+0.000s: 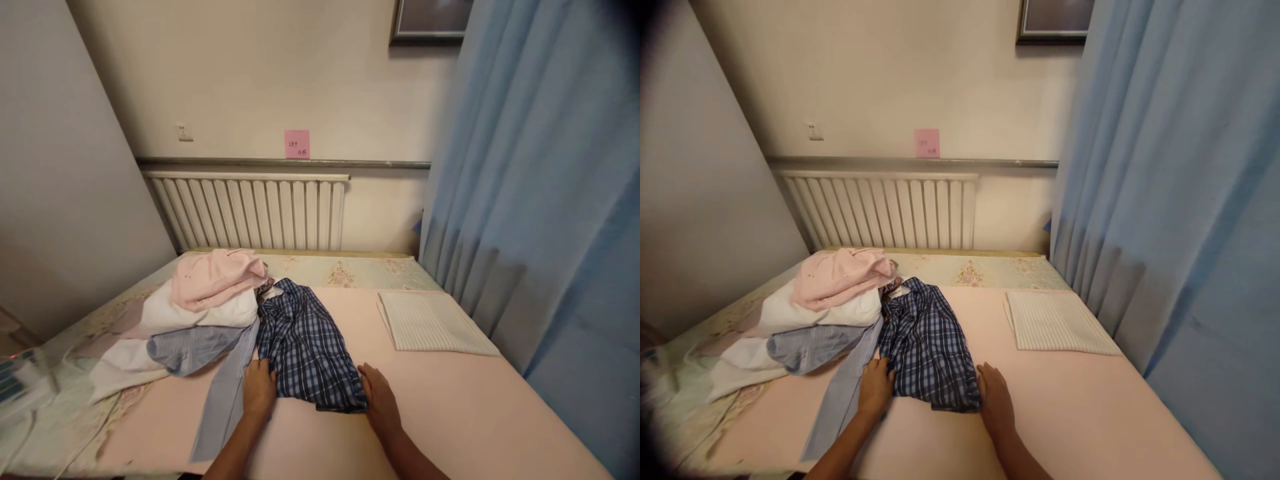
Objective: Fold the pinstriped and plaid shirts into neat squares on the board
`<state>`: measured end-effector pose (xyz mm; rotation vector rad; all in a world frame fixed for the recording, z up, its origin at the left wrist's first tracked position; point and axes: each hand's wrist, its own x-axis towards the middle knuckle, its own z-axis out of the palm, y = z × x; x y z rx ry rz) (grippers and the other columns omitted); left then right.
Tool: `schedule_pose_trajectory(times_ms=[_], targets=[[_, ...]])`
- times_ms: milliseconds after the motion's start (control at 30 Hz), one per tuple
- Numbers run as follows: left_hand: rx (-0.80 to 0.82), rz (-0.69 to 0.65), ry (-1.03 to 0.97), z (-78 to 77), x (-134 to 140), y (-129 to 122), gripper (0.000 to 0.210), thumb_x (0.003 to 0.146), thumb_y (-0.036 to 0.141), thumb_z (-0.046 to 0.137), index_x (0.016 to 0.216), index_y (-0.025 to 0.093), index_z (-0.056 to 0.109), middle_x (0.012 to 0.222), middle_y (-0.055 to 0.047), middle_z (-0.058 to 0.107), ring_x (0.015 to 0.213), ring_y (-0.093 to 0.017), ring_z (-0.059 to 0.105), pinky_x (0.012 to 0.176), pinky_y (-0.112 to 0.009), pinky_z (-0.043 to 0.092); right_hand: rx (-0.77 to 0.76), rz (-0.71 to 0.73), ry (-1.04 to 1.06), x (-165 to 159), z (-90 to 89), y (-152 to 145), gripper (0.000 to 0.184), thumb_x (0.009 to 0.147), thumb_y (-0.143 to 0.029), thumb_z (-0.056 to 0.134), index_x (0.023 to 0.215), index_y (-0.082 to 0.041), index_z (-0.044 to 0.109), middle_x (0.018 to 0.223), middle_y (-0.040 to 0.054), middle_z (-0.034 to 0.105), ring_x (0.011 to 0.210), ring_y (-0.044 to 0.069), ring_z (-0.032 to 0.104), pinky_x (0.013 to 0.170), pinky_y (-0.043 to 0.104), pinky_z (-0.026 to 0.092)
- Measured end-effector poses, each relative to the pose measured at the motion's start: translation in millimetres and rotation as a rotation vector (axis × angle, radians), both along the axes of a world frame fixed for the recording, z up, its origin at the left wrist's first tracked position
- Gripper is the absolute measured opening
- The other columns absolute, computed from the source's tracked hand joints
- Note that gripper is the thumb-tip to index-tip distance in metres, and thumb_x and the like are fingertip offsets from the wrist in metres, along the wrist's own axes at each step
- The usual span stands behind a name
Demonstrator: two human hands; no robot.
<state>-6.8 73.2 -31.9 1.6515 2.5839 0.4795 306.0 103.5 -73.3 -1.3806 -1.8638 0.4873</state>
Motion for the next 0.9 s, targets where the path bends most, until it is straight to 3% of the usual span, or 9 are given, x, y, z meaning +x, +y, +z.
schedule_pose_trajectory(times_ms=[100,167,267,367,567,733,900], targets=[[0.023,-0.043,-0.014,-7.7,6.4,-8.4,0.026,0.088,0.014,0.044,0.108,0.014,0.059,0.106,-0.011,0.058,0.103,-0.023,0.052,0.091,-0.033,0.037,-0.21,-0.028,0.155,-5.9,21.5,1.3,0.047,0.096,-0.046,0.028,0.11,-0.022,0.066,0.112,0.0056,0.069,0.106,0.021,0.062,0.093,0.032,0.047],[0.042,-0.061,-0.031,-11.6,12.5,-14.2,0.025,0.087,0.012,0.043,0.107,0.015,0.059,0.104,-0.01,0.059,0.103,-0.022,0.053,0.091,-0.032,0.037,-0.326,-0.023,0.161,-12.4,31.9,3.6,0.043,0.092,-0.047,0.036,0.107,-0.021,0.067,0.109,0.0052,0.07,0.103,0.022,0.064,0.09,0.031,0.048],[0.068,-0.075,-0.061,-16.0,23.0,-22.8,0.025,0.086,0.009,0.042,0.103,0.015,0.059,0.102,-0.01,0.059,0.103,-0.022,0.053,0.091,-0.032,0.037,-0.404,-0.01,0.099,-20.1,39.5,5.1,0.033,0.077,-0.03,0.054,0.105,-0.019,0.067,0.106,0.0058,0.072,0.102,0.022,0.065,0.091,0.03,0.046],[0.088,-0.103,-0.1,-18.0,31.7,-32.7,0.024,0.084,0.007,0.043,0.099,0.016,0.059,0.1,-0.009,0.06,0.099,-0.021,0.055,0.09,-0.032,0.039,-0.393,0.022,0.087,-14.9,43.4,0.3,0.035,0.067,-0.016,0.048,0.096,-0.02,0.068,0.098,0.0031,0.073,0.096,0.02,0.067,0.088,0.028,0.047],[0.119,-0.174,-0.181,-17.0,43.7,-55.9,0.019,0.086,0.014,0.041,0.093,0.018,0.059,0.096,-0.007,0.063,0.095,-0.019,0.058,0.089,-0.031,0.042,-0.358,0.214,0.149,45.3,54.4,-28.3,0.033,0.064,-0.022,0.043,0.085,-0.023,0.069,0.088,0.0028,0.073,0.087,0.023,0.067,0.083,0.032,0.049],[0.165,-0.131,-0.296,-15.8,53.9,-57.9,0.032,0.093,0.035,0.036,0.107,0.015,0.057,0.106,-0.011,0.063,0.104,-0.023,0.058,0.094,-0.036,0.042,-0.453,0.345,0.13,102.0,55.8,-58.3,0.029,0.061,-0.021,0.045,0.08,-0.024,0.067,0.084,0.0008,0.071,0.086,0.023,0.066,0.082,0.031,0.048],[0.187,-0.065,-0.295,-16.0,57.3,-43.0,0.044,0.094,0.038,0.034,0.123,0.009,0.05,0.115,-0.015,0.061,0.113,-0.024,0.055,0.098,-0.035,0.041,-0.441,0.244,-0.079,125.0,67.0,-46.1,0.014,0.072,-0.03,0.051,0.07,-0.022,0.063,0.068,-0.0001,0.066,0.069,0.02,0.062,0.066,0.028,0.045]])
